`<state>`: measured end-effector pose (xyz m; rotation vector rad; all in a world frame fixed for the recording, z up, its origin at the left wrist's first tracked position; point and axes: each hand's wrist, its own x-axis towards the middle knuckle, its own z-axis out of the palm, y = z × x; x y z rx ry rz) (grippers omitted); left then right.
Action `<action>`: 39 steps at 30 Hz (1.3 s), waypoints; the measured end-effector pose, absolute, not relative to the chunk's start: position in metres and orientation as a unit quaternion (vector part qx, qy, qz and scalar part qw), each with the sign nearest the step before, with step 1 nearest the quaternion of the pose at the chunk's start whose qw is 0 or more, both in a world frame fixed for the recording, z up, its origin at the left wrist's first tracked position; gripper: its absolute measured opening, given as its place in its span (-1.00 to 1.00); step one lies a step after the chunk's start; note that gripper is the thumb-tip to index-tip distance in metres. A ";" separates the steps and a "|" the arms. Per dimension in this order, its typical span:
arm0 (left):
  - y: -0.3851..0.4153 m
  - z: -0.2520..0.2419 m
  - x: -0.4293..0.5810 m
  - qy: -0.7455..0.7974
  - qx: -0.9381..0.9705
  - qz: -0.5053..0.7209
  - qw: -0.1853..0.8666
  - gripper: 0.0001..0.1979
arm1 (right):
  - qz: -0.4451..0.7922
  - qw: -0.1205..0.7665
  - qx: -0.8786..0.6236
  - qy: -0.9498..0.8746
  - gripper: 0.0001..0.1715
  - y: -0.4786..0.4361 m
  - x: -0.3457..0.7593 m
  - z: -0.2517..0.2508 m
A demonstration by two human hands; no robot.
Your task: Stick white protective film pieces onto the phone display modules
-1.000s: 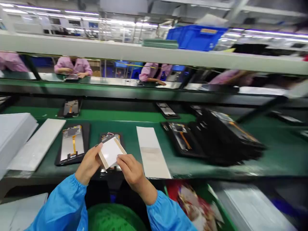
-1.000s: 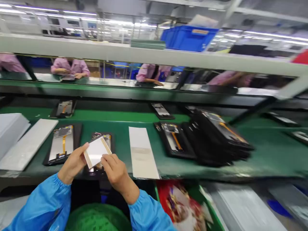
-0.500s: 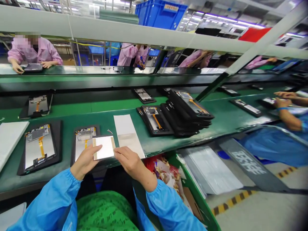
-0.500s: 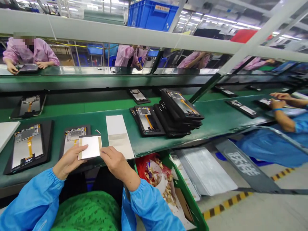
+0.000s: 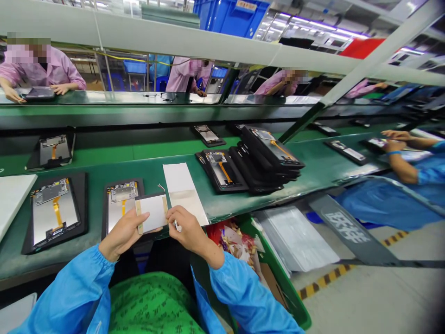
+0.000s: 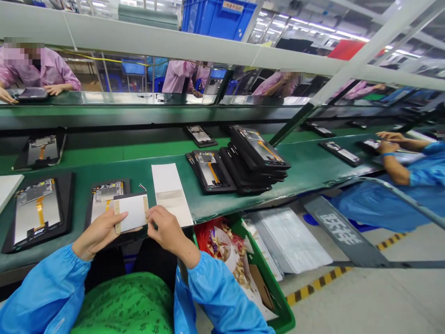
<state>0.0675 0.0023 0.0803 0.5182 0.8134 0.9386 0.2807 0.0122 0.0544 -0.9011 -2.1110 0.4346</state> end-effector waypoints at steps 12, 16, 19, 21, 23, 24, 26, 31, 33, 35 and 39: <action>0.003 0.066 0.061 0.383 0.215 0.444 0.781 -0.39 | 0.082 0.267 -0.365 -0.888 -0.85 -0.008 0.286 0.070; -0.001 0.070 0.064 0.376 0.224 0.452 0.777 -0.39 | -0.026 0.226 -0.362 -0.904 -0.77 -0.008 0.276 0.060; -0.004 0.072 0.065 0.370 0.240 0.454 0.774 -0.36 | -0.037 0.233 -0.352 -0.906 -0.75 -0.008 0.270 0.054; -0.006 0.074 0.064 0.362 0.252 0.452 0.775 -0.34 | 0.010 0.275 -0.360 -0.892 -0.77 -0.005 0.271 0.051; -0.009 0.076 0.062 0.357 0.257 0.441 0.782 -0.34 | 0.099 0.334 -0.396 -0.850 -0.83 0.002 0.279 0.047; -0.010 0.078 0.061 0.357 0.257 0.434 0.786 -0.35 | 0.146 0.365 -0.429 -0.813 -0.86 0.007 0.287 0.045; -0.012 0.080 0.060 0.360 0.244 0.424 0.794 -0.38 | 0.215 0.425 -0.519 -0.710 -0.90 0.021 0.307 0.043; -0.009 0.078 0.061 0.373 0.171 0.445 0.796 -0.43 | 0.162 0.573 -0.646 -0.478 -0.83 0.037 0.329 0.047; -0.005 0.075 0.065 0.369 0.151 0.456 0.795 -0.48 | 0.110 0.567 -0.602 -0.552 -0.89 0.027 0.310 0.050; -0.002 0.071 0.070 0.349 0.143 0.475 0.795 -0.54 | 0.096 0.499 -0.504 -0.698 -0.84 0.010 0.281 0.054; 0.001 0.065 0.076 0.303 0.129 0.509 0.795 -0.69 | 0.094 0.339 -0.328 -0.877 -0.71 -0.014 0.239 0.064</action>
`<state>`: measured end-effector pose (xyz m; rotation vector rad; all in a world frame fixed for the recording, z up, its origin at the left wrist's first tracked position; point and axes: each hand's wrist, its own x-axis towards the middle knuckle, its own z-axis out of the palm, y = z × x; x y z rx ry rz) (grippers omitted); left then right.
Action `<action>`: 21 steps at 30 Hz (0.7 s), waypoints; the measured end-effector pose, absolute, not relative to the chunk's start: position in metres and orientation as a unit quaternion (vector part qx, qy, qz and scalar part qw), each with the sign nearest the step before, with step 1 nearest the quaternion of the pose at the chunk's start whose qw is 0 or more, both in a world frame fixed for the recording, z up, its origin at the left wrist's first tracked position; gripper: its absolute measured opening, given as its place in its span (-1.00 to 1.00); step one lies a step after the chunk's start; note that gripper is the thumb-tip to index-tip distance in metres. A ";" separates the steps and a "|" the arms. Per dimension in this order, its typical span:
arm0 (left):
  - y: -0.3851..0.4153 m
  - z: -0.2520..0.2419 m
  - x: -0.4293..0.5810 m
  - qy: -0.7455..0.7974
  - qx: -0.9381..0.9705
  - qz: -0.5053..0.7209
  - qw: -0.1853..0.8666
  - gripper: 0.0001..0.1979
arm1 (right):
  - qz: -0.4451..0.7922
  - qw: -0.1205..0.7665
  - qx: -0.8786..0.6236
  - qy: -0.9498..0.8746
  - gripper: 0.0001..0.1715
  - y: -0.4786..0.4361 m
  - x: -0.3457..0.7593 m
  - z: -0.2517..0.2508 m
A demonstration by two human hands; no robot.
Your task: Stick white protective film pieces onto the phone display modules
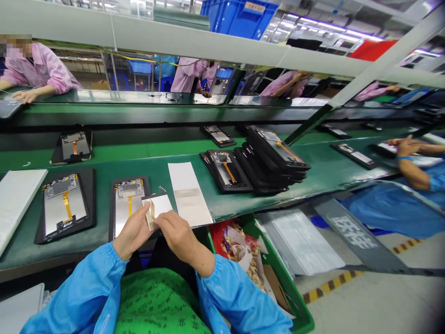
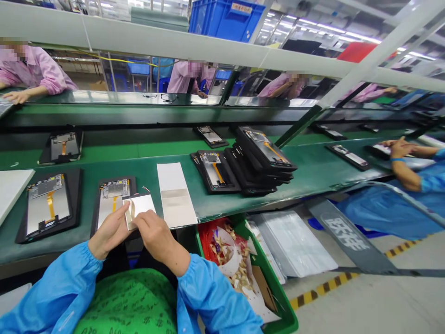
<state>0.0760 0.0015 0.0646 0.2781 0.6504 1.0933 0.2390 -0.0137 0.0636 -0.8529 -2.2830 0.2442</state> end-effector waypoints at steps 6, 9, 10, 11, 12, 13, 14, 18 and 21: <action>0.004 0.062 0.078 0.295 0.105 0.533 0.786 -0.83 | 0.002 0.248 -0.265 -0.932 -0.74 -0.011 0.236 0.079; 0.005 0.061 0.081 0.307 0.102 0.552 0.768 -0.86 | -0.058 0.216 -0.260 -0.939 -0.73 -0.011 0.235 0.082; 0.005 0.061 0.082 0.313 0.099 0.555 0.764 -0.84 | -0.074 0.209 -0.259 -0.940 -0.72 -0.012 0.234 0.081; 0.005 0.061 0.083 0.317 0.098 0.553 0.764 -0.82 | -0.085 0.204 -0.258 -0.941 -0.71 -0.013 0.233 0.081; 0.005 0.062 0.084 0.319 0.100 0.548 0.767 -0.79 | -0.093 0.202 -0.257 -0.940 -0.71 -0.014 0.231 0.079; 0.004 0.063 0.084 0.319 0.106 0.538 0.773 -0.76 | -0.095 0.204 -0.260 -0.939 -0.70 -0.014 0.230 0.078; 0.003 0.064 0.085 0.314 0.114 0.526 0.782 -0.71 | -0.087 0.215 -0.268 -0.935 -0.70 -0.014 0.229 0.076; -0.006 0.068 0.087 0.275 0.153 0.484 0.817 -0.52 | 0.102 0.341 -0.359 -0.863 -0.79 0.000 0.233 0.067; -0.017 0.068 0.091 0.259 0.193 0.457 0.829 -0.45 | 0.260 0.451 -0.479 -0.706 -0.90 0.012 0.270 0.058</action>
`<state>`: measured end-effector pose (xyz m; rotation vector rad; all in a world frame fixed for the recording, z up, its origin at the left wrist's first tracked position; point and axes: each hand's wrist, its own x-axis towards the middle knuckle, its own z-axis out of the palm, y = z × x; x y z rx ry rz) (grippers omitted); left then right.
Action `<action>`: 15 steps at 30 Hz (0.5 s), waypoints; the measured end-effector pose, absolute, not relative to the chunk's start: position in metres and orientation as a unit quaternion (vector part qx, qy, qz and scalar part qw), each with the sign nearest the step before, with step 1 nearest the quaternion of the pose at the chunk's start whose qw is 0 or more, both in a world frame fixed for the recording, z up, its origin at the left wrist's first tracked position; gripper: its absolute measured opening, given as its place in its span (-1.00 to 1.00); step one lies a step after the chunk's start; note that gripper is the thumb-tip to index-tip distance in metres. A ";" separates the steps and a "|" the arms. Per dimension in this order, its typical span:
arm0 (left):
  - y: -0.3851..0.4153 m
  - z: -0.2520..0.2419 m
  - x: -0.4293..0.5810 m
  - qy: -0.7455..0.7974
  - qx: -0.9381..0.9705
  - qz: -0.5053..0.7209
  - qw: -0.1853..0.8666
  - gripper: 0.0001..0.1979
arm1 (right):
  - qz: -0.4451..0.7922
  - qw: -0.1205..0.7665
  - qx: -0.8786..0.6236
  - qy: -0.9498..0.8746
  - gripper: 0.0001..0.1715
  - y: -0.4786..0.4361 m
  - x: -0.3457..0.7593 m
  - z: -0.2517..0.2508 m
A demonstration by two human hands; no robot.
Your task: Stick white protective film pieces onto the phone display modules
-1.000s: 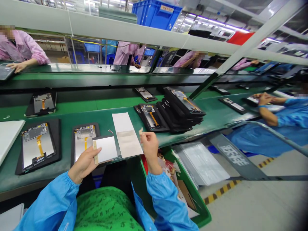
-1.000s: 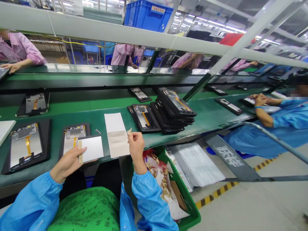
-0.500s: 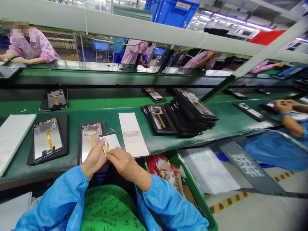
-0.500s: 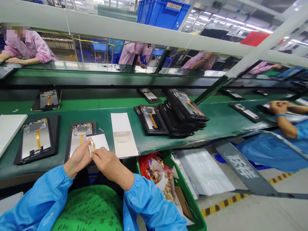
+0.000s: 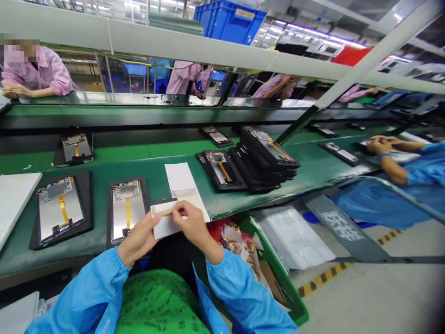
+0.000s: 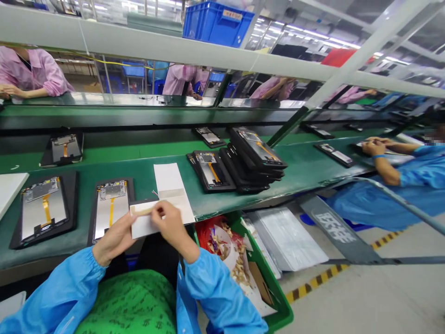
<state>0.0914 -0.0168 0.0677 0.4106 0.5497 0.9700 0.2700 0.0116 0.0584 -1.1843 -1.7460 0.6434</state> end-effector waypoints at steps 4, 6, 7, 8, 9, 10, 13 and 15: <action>-0.027 0.065 0.095 0.276 0.204 0.425 0.838 -0.31 | 0.176 0.482 -0.696 -0.502 -0.71 -0.008 0.379 0.029; -0.027 0.064 0.096 0.280 0.179 0.421 0.844 -0.35 | 0.089 0.341 -0.814 -0.462 -0.70 -0.035 0.436 0.008; -0.026 0.063 0.097 0.276 0.164 0.418 0.850 -0.39 | 0.063 0.256 -0.854 -0.450 -0.73 -0.049 0.457 -0.002; -0.025 0.063 0.100 0.269 0.151 0.415 0.856 -0.42 | 0.044 0.189 -0.873 -0.447 -0.75 -0.062 0.472 -0.010; -0.024 0.062 0.104 0.257 0.141 0.413 0.863 -0.44 | 0.036 0.147 -0.879 -0.451 -0.75 -0.073 0.477 -0.016; -0.023 0.062 0.110 0.242 0.135 0.412 0.868 -0.44 | 0.042 0.140 -0.872 -0.467 -0.74 -0.081 0.474 -0.019; -0.028 0.064 0.133 0.212 0.146 0.432 0.864 -0.43 | 0.151 0.274 -0.760 -0.569 -0.64 -0.083 0.419 -0.010; -0.036 0.066 0.146 0.220 0.167 0.456 0.846 -0.42 | 0.270 0.375 -0.619 -0.634 -0.43 -0.075 0.363 0.006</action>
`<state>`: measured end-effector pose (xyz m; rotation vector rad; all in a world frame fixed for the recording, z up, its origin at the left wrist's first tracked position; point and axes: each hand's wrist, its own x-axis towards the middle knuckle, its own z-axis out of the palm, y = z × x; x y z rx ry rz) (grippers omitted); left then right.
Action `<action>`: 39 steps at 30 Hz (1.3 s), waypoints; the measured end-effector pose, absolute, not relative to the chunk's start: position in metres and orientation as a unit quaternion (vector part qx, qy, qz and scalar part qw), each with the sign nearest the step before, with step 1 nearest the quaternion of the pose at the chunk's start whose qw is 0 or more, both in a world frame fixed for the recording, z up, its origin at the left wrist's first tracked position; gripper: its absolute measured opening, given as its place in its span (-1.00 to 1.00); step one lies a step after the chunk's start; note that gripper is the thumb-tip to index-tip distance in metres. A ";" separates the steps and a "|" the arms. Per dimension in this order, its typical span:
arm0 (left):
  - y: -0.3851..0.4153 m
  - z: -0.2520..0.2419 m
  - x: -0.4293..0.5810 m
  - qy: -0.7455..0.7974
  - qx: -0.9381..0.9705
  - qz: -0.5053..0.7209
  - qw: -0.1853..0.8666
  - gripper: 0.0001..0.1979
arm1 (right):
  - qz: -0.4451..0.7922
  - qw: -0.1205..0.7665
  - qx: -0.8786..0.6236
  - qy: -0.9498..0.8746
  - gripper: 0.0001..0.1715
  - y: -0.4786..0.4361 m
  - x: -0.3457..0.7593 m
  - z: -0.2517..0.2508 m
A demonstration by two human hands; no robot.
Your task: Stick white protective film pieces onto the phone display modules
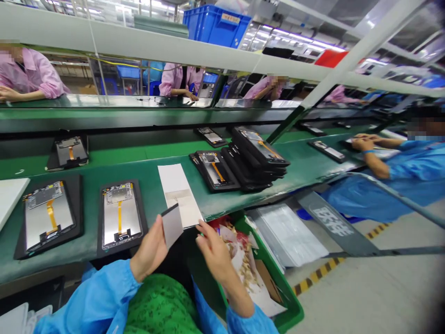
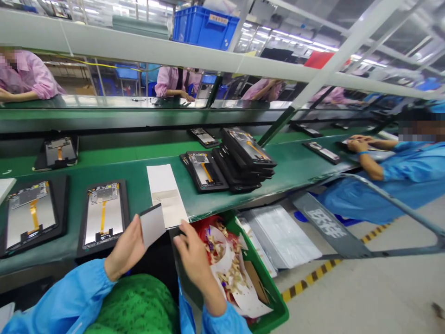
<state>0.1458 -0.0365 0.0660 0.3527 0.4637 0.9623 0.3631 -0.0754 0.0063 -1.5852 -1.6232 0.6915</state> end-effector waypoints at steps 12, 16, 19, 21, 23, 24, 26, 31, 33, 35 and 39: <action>-0.073 0.060 0.011 0.513 0.249 0.537 0.621 -0.52 | 0.534 0.330 -0.346 -0.697 -0.56 -0.038 0.197 0.056; -0.092 0.048 -0.042 0.566 0.147 0.578 0.569 -0.43 | 0.334 0.242 -0.338 -0.846 -0.69 0.006 0.181 0.067; -0.104 0.044 -0.076 0.590 0.113 0.577 0.553 -0.31 | 0.158 0.164 -0.207 -0.951 -0.79 0.052 0.175 0.068; -0.105 0.043 -0.088 0.594 0.117 0.575 0.550 -0.21 | 0.080 0.107 -0.092 -0.987 -0.88 0.076 0.168 0.066; -0.102 0.044 -0.091 0.593 0.119 0.573 0.553 -0.12 | 0.025 0.065 -0.013 -0.997 -0.91 0.089 0.159 0.064; -0.100 0.044 -0.089 0.592 0.117 0.570 0.558 -0.09 | 0.001 0.051 0.014 -0.999 -0.88 0.092 0.154 0.064; -0.094 0.045 -0.083 0.587 0.112 0.562 0.572 -0.07 | -0.033 0.041 0.056 -0.997 -0.83 0.095 0.148 0.064; -0.075 0.046 -0.066 0.561 0.131 0.536 0.617 -0.10 | 0.009 0.116 0.037 -0.992 -0.75 0.106 0.152 0.061; -0.064 0.044 -0.059 0.553 0.152 0.531 0.624 -0.13 | 0.091 0.195 -0.073 -0.974 -0.79 0.110 0.159 0.058; -0.050 0.041 -0.051 0.542 0.179 0.527 0.629 -0.17 | 0.196 0.273 -0.203 -0.920 -0.83 0.110 0.167 0.053; -0.023 0.035 -0.036 0.536 0.237 0.501 0.637 -0.31 | 0.331 0.320 -0.352 -0.815 -0.85 0.101 0.180 0.044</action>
